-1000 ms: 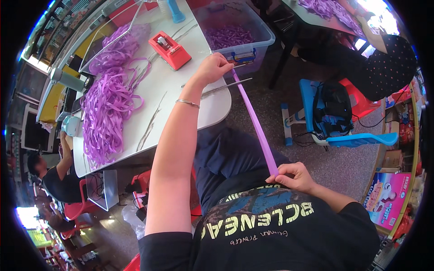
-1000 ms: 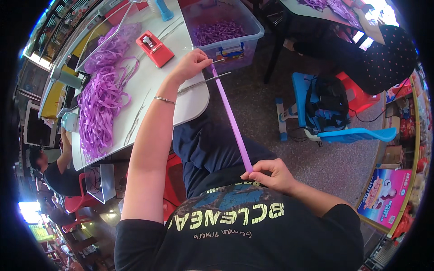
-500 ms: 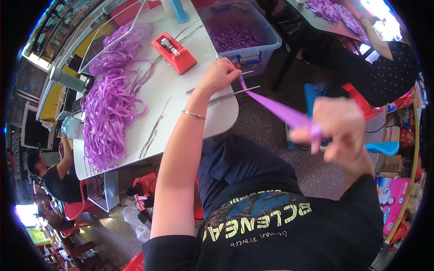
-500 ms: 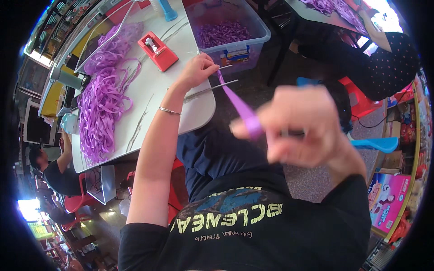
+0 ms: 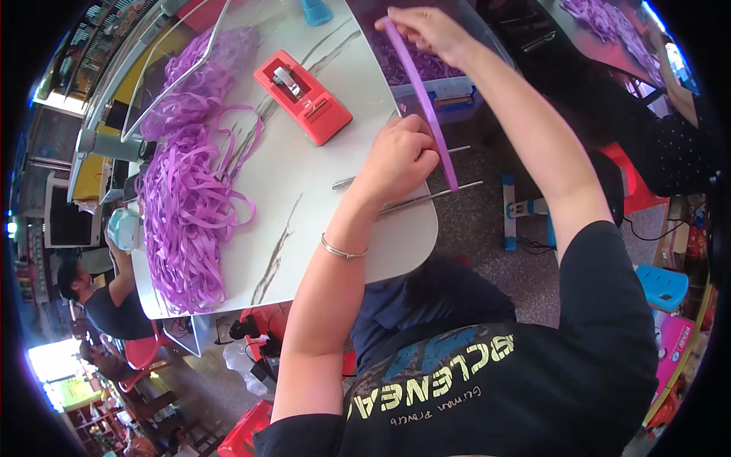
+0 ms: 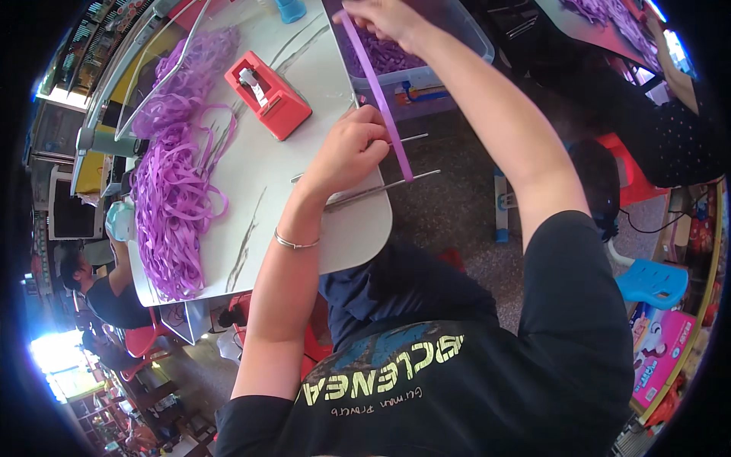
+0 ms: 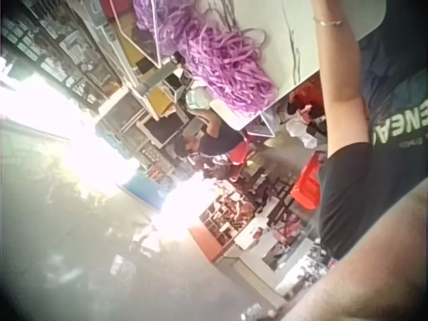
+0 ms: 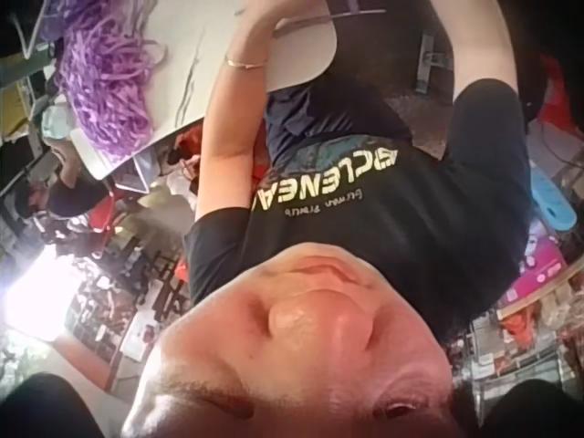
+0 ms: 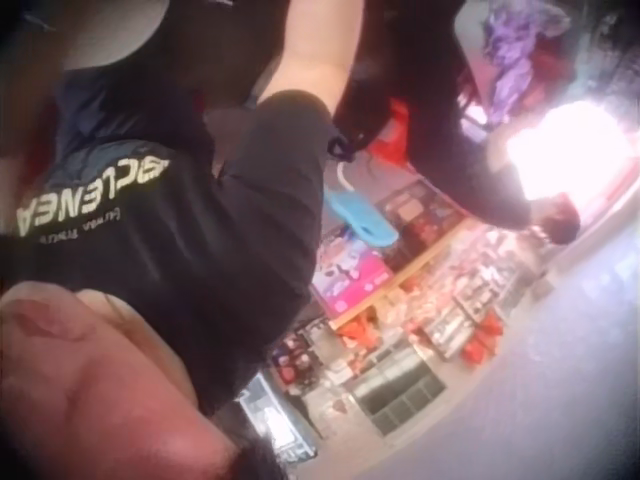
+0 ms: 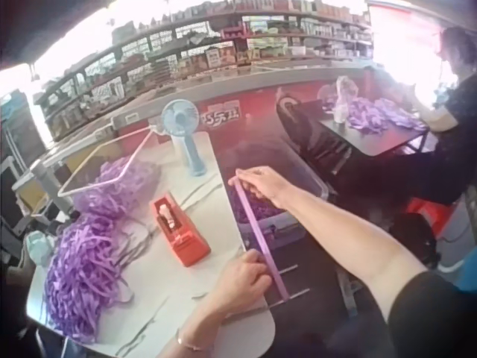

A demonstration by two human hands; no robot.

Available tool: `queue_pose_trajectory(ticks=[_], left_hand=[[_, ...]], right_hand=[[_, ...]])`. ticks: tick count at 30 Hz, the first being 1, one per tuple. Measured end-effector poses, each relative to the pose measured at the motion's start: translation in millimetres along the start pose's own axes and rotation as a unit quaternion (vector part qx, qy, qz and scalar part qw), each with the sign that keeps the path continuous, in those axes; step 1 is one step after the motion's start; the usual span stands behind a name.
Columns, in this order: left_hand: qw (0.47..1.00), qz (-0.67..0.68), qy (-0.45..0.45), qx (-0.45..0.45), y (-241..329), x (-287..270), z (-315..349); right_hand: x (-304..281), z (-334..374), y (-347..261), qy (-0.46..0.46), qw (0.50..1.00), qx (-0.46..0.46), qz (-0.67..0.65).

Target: Wrapping purple plastic ribbon strips around a metal jig and securing them with tape.

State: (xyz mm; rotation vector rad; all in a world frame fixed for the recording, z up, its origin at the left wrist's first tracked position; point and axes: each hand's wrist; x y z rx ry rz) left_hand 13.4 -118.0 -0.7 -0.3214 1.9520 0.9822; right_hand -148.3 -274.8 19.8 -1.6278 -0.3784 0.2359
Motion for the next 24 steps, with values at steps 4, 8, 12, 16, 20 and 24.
queue_pose_trajectory(ticks=[4, 8, 12, 16, 20, 24], left_hand=[[1.000, 0.004, 0.007, -0.001, -1, 4, -1], [0.999, -0.004, 0.027, -0.028, 2, 5, 0], [0.997, 0.034, 0.044, -0.053, 2, 0, 1], [0.997, 0.047, 0.035, -0.053, -1, 1, 5], [0.998, 0.046, 0.026, -0.046, 3, 2, 0], [0.997, 0.046, 0.019, -0.052, 3, 3, -1]], right_hand=[[-1, 5, 91, 0.101, 0.987, 0.122, -0.004], [0, 44, 158, 0.084, 0.961, 0.241, -0.107], [12, 123, 207, 0.103, 0.942, 0.257, -0.191], [26, 230, 198, 0.120, 0.936, 0.307, -0.122], [59, 317, 117, 0.129, 0.922, 0.348, -0.109], [87, 358, 47, 0.077, 0.965, 0.243, -0.065]])
Point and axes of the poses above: each hand's wrist, its own z-axis away from the middle knuckle, its own x-axis out of the palm, y = z × x, and after that the axes turned 11 degrees about -z, right-handed
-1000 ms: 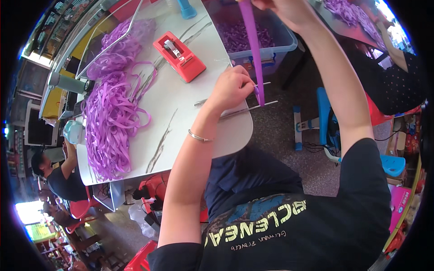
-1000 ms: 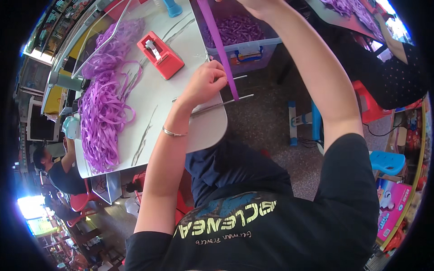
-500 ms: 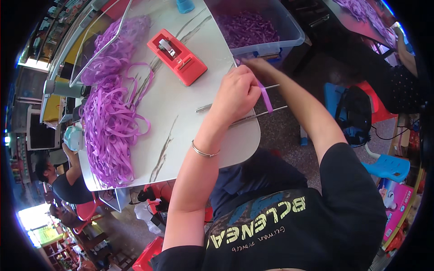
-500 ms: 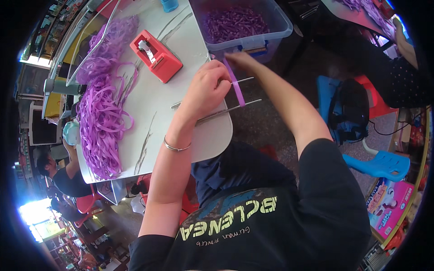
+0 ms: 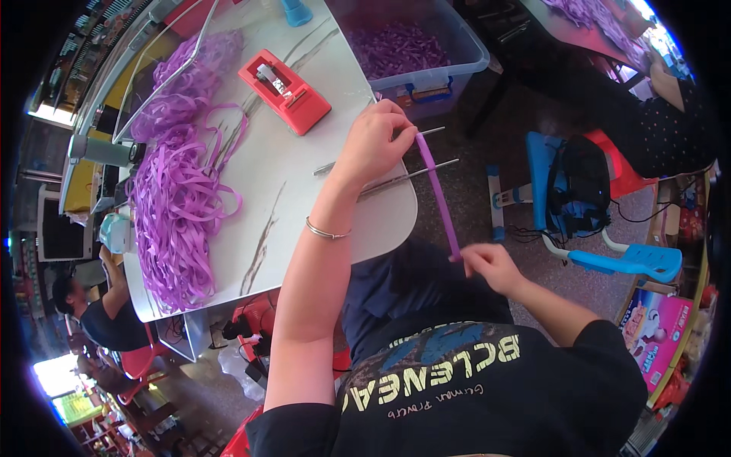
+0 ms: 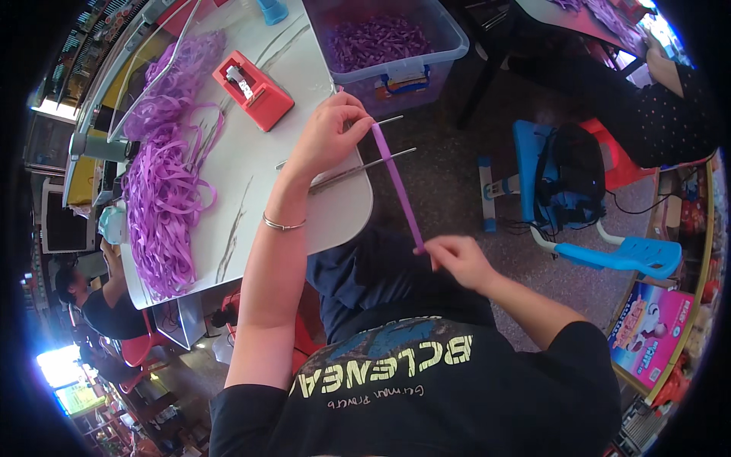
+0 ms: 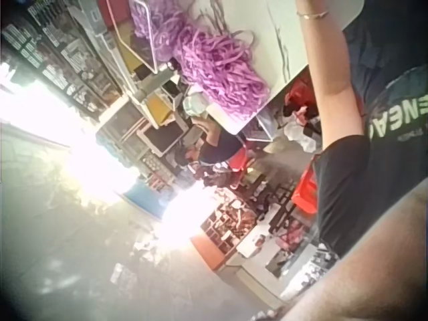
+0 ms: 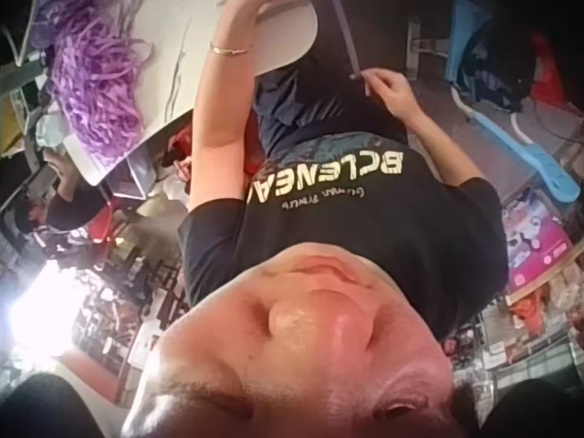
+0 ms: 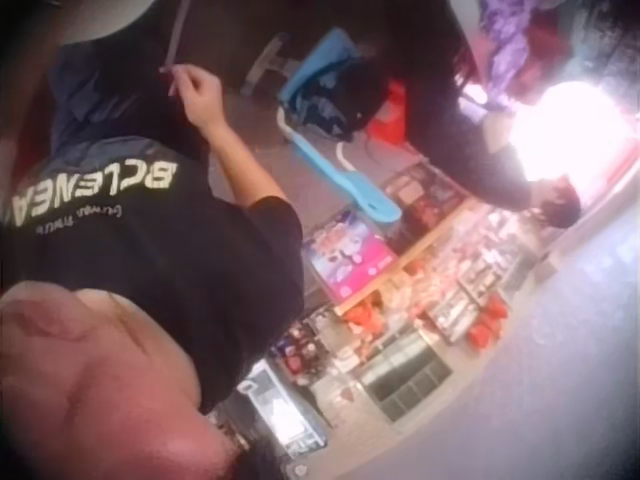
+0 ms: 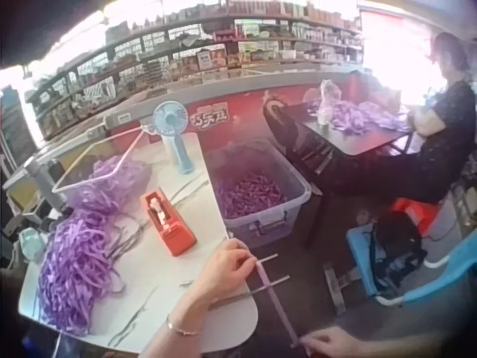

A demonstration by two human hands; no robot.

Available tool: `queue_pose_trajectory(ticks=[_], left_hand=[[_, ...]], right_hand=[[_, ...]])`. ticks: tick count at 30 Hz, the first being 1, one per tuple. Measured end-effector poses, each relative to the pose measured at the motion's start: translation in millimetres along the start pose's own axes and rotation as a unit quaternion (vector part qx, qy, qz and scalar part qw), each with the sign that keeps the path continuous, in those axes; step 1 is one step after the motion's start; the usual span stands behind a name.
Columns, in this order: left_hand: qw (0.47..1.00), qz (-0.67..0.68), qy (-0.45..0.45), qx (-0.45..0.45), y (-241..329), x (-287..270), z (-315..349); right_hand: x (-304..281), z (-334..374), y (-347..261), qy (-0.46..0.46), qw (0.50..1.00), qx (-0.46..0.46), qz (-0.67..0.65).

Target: Wrapping purple plastic ribbon strips around a metal jig and securing them with tape.

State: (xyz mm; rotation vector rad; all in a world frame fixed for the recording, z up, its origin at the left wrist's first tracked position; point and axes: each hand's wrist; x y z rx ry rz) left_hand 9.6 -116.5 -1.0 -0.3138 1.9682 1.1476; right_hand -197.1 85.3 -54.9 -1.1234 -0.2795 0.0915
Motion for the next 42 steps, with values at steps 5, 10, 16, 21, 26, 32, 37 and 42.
queue_pose_trajectory(ticks=[5, 10, 16, 21, 26, 32, 37, 42], left_hand=[[1.000, -0.012, -0.013, -0.007, 1, -2, 1], [1.000, -0.002, -0.015, 0.000, -3, -1, 0], [1.000, 0.011, 0.026, 0.013, -3, 3, 0], [0.997, -0.027, 0.068, 0.011, -3, 2, 1], [0.996, 0.000, 0.081, -0.024, 1, 2, 2], [0.998, -0.033, 0.052, 0.012, -2, 2, 2], [0.996, -0.068, 0.040, 0.032, -5, 4, 0], [0.998, -0.064, 0.018, 0.022, -1, 0, 2]], right_hand=[[19, 23, -78, -0.080, 0.967, -0.226, 0.089], [17, -44, -157, -0.111, 0.919, -0.359, 0.116], [-3, -172, -172, -0.058, 0.968, -0.237, 0.056], [-15, -210, -129, -0.054, 0.991, -0.124, -0.022], [-27, -218, -79, -0.018, 0.998, -0.036, -0.055], [-10, -167, -53, -0.011, 0.988, 0.023, -0.153], [-9, -133, -27, -0.011, 0.973, 0.009, -0.232], [2, -112, -30, 0.008, 0.956, -0.021, -0.292]])
Point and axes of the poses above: each hand's wrist, its own z-axis away from the middle knuckle, its own x-axis out of the palm, y = z × x, and after that the axes turned 11 degrees about -z, right-handed
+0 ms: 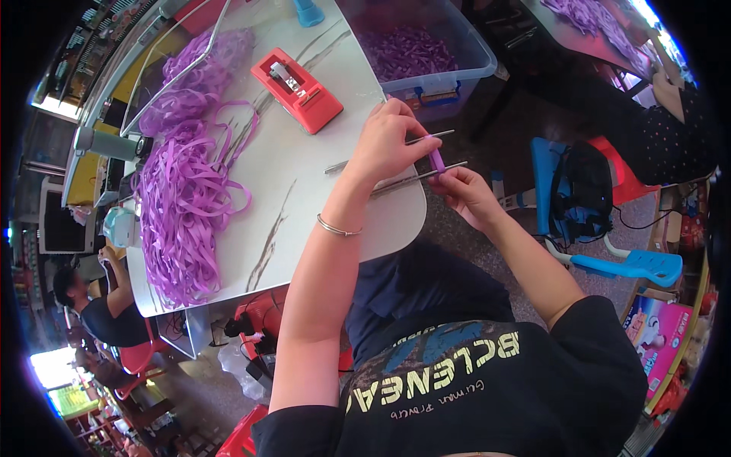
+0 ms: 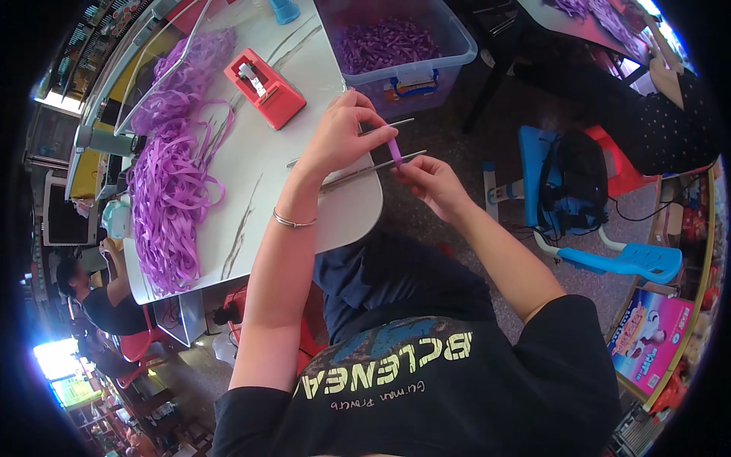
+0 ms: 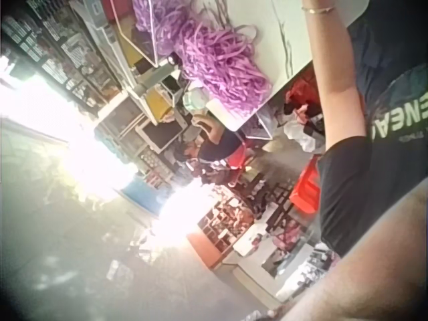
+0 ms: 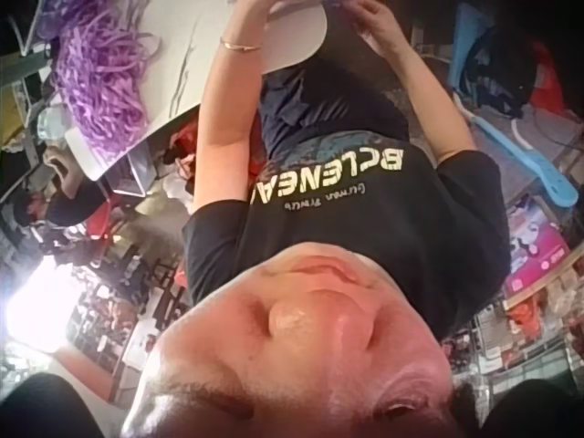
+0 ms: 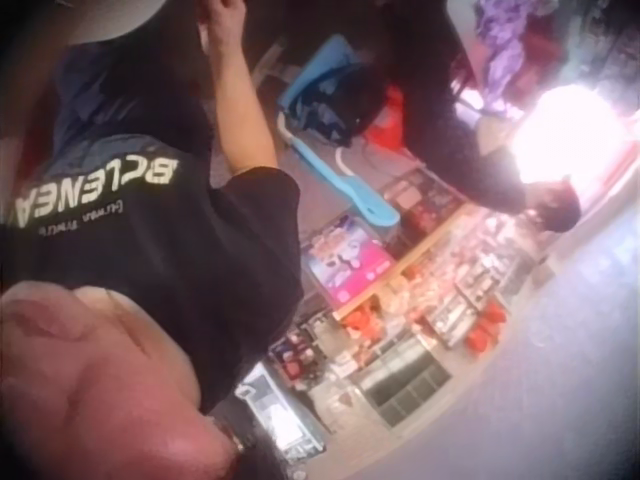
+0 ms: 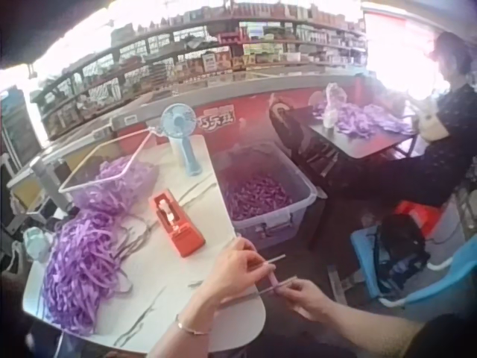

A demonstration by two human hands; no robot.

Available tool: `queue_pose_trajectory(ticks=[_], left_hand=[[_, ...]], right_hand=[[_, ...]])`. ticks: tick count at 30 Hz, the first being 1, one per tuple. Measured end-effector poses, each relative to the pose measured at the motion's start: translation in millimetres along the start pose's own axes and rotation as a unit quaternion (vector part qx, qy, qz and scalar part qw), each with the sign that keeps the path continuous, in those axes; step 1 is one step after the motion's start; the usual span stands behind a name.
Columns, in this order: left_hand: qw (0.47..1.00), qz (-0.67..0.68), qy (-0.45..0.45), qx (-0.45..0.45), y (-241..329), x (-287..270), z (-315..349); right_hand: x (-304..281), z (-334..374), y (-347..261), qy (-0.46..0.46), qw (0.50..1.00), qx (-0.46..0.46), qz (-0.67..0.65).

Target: Wrapping purple plastic ribbon strips around a metal jig and securing them with tape.

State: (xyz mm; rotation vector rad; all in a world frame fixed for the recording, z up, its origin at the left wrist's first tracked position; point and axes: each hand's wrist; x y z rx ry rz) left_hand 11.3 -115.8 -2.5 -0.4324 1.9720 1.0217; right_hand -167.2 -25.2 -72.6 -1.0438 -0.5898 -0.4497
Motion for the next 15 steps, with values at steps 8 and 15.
queue_pose_trajectory(ticks=[8, 15], left_hand=[[1.000, -0.012, -0.017, 0.004, 5, -4, 1], [0.999, -0.034, -0.032, -0.006, 7, -3, 0]], right_hand=[[14, 17, 8, 0.010, 0.998, -0.065, -0.003], [17, 16, 8, 0.017, 0.995, -0.054, 0.086]])
Point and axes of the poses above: each hand's wrist, its own z-axis away from the middle knuckle, its own x-axis out of the palm, y = z × x, and after that the axes turned 11 degrees about -z, right-handed
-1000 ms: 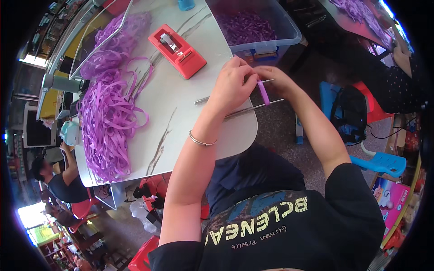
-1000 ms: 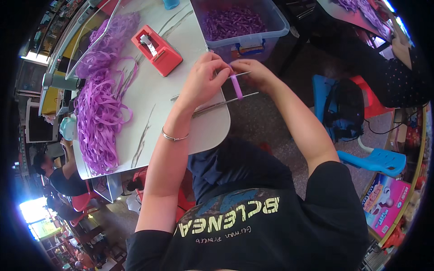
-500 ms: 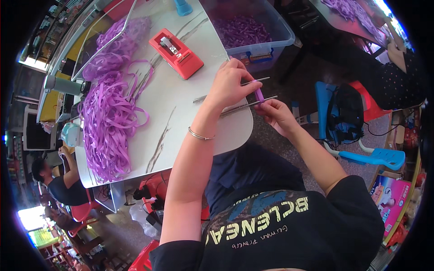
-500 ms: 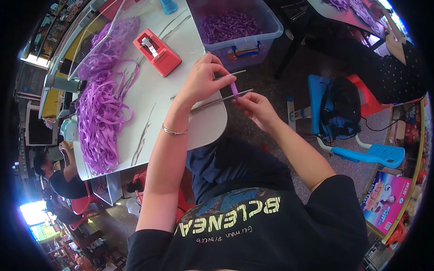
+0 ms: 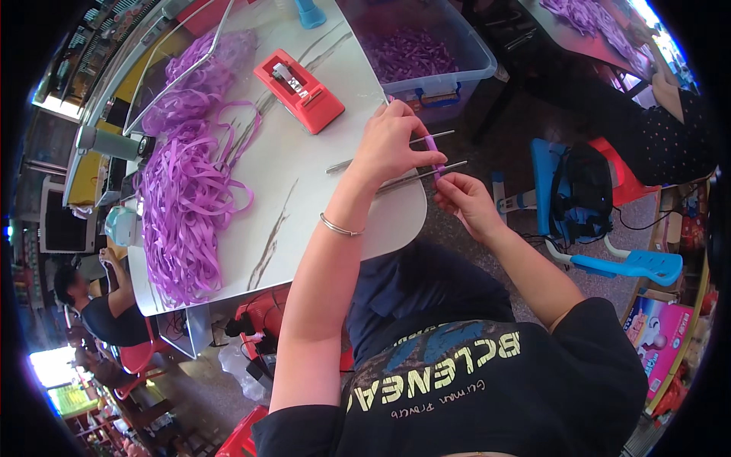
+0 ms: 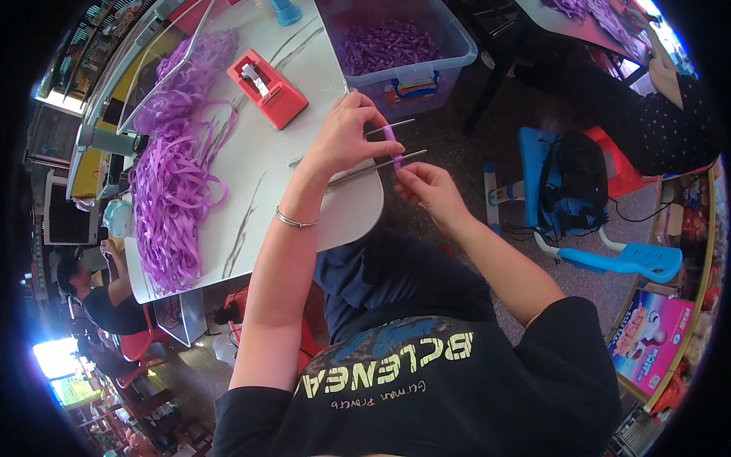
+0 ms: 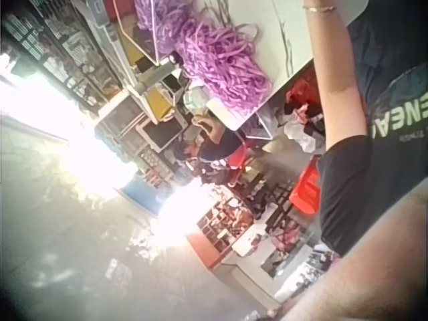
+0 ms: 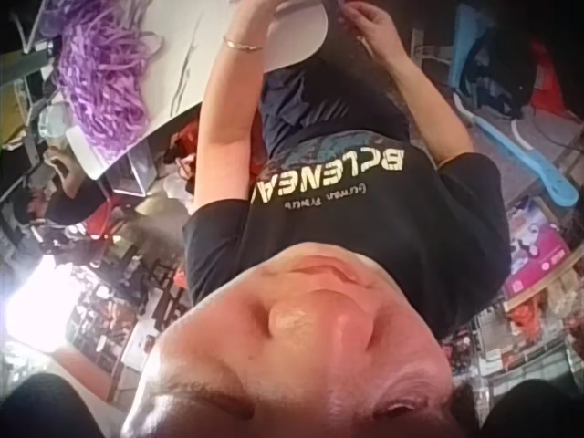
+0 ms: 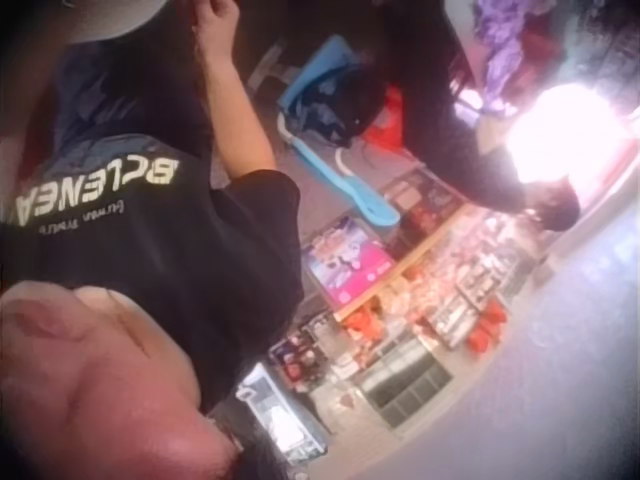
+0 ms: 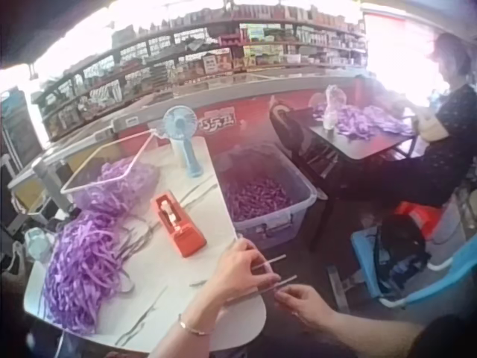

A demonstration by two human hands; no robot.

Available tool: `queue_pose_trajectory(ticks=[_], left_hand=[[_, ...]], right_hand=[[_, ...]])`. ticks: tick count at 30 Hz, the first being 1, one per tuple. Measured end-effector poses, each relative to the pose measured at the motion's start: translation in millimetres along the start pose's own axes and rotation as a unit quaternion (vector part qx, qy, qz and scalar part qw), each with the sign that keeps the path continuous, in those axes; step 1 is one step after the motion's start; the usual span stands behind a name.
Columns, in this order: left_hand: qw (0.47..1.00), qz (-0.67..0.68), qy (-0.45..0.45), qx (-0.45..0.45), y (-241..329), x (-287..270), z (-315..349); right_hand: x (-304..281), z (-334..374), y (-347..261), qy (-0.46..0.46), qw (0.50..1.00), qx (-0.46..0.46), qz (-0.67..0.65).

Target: Wrapping purple plastic ribbon strips around a metal jig and securing them with tape.

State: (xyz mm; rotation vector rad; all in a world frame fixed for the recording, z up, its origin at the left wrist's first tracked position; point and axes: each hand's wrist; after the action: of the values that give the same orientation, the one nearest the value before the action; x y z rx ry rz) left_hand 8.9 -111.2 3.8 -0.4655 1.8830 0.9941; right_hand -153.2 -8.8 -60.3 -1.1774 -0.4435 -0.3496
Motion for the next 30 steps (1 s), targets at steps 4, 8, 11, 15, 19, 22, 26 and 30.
queue_pose_trajectory(ticks=[4, 8, 11, 15, 19, 22, 26, 30], left_hand=[[1.000, -0.006, 0.001, 0.007, 2, -1, -1], [1.000, -0.009, -0.001, 0.003, 1, -1, 1], [0.997, 0.010, 0.069, 0.025, 5, -4, 7], [0.964, 0.246, 0.043, -0.097, 25, -24, 25], [0.815, 0.532, -0.120, -0.197, 41, -35, 63], [0.681, 0.658, -0.163, -0.275, 54, -31, 79], [0.556, 0.760, -0.130, -0.310, 73, -11, 87], [0.444, 0.840, -0.120, -0.289, 77, 1, 79]], right_hand=[[1, -1, -3, -0.008, 1.000, -0.006, 0.007], [6, 5, -8, 0.002, 0.999, -0.007, 0.052], [7, 7, -10, 0.002, 0.998, -0.010, 0.055], [5, 7, -13, 0.005, 0.998, -0.009, 0.069], [9, 11, -20, 0.004, 0.998, -0.010, 0.064], [11, 11, -21, -0.002, 0.997, -0.019, 0.077], [13, 13, -26, -0.008, 0.994, -0.033, 0.101], [18, 14, -28, -0.008, 0.994, -0.056, 0.099]])
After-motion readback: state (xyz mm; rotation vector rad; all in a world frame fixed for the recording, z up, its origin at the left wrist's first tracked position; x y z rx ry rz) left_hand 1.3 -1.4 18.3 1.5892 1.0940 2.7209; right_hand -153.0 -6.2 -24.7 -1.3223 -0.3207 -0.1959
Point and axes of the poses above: each hand's wrist, its own z-axis away from the middle knuckle, its own x-axis out of the palm, y = z × x, and after that the axes turned 11 degrees about -z, right-handed
